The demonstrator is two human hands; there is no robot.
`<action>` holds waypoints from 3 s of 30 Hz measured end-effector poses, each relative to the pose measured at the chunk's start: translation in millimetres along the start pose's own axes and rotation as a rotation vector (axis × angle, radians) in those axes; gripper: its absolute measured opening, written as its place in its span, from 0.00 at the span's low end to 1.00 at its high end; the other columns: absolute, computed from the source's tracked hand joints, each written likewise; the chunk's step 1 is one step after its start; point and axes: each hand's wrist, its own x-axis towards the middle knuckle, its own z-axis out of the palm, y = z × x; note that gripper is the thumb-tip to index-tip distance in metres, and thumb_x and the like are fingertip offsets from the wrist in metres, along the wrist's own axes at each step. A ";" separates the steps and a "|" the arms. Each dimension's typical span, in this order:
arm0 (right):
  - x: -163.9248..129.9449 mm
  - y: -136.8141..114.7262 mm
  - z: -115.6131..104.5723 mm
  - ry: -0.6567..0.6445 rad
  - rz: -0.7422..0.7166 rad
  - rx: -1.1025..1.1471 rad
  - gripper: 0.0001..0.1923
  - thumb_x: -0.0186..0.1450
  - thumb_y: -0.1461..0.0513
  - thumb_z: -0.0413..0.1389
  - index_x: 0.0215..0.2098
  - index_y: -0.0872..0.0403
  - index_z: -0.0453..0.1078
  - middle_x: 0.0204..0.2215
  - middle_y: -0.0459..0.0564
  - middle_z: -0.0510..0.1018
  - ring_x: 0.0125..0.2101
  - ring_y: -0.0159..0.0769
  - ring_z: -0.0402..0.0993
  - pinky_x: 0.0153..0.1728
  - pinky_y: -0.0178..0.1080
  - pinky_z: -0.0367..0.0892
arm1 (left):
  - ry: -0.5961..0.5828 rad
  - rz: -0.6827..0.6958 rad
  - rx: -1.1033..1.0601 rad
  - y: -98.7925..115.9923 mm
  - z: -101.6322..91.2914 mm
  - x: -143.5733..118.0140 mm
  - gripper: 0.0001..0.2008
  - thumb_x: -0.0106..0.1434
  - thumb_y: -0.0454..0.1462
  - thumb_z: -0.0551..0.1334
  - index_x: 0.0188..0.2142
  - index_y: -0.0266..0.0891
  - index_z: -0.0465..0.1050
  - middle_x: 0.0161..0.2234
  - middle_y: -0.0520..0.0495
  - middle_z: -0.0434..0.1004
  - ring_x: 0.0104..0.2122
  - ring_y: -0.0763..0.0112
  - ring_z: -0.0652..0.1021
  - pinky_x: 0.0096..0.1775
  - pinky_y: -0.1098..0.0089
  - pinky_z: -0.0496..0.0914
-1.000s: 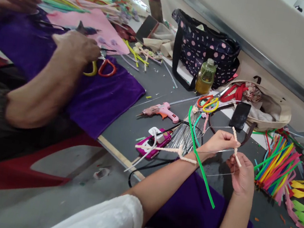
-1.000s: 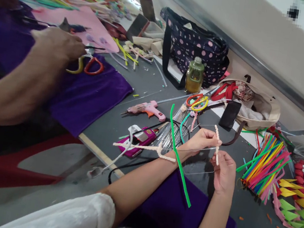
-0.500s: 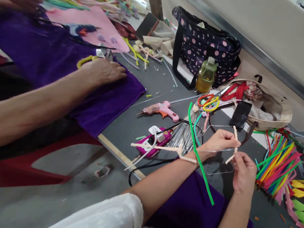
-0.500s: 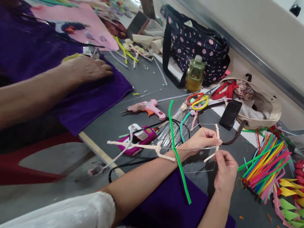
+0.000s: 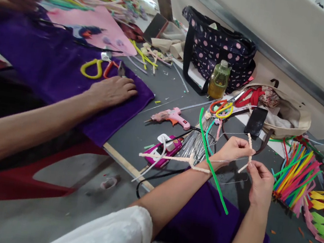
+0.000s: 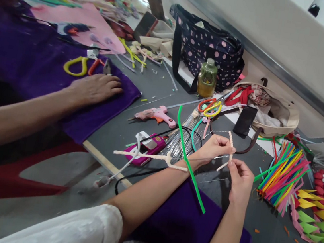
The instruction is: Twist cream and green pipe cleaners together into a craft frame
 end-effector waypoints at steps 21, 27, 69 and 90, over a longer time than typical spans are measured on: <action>-0.7 -1.4 3.0 -0.024 0.027 -0.007 0.14 0.56 0.52 0.62 0.29 0.55 0.72 0.22 0.43 0.72 0.24 0.30 0.64 0.28 0.34 0.60 | 0.035 0.013 -0.026 -0.7 0.9 0.7 0.22 0.47 0.48 0.69 0.15 0.34 0.62 0.15 0.56 0.56 0.19 0.82 0.55 0.23 0.74 0.48; -0.2 -2.3 2.7 -0.077 0.099 0.102 0.14 0.57 0.52 0.61 0.29 0.54 0.71 0.21 0.42 0.71 0.23 0.29 0.63 0.27 0.33 0.59 | 0.087 0.017 -0.060 0.6 1.6 0.0 0.21 0.46 0.48 0.70 0.16 0.33 0.66 0.16 0.56 0.59 0.19 0.83 0.55 0.23 0.74 0.47; -11.1 9.5 15.0 -0.319 0.468 0.633 0.19 0.56 0.51 0.63 0.39 0.55 0.79 0.18 0.42 0.68 0.21 0.26 0.61 0.25 0.32 0.59 | 0.233 0.008 -0.068 -9.5 -10.4 -6.3 0.20 0.48 0.43 0.70 0.15 0.35 0.62 0.15 0.56 0.59 0.19 0.83 0.58 0.24 0.75 0.54; -13.1 2.2 26.9 -0.008 0.420 0.615 0.15 0.46 0.57 0.69 0.32 0.53 0.80 0.27 0.49 0.80 0.24 0.29 0.71 0.26 0.33 0.65 | 0.241 0.011 -0.042 -8.4 -10.2 -6.9 0.20 0.48 0.44 0.70 0.16 0.35 0.63 0.16 0.57 0.58 0.19 0.82 0.56 0.25 0.75 0.53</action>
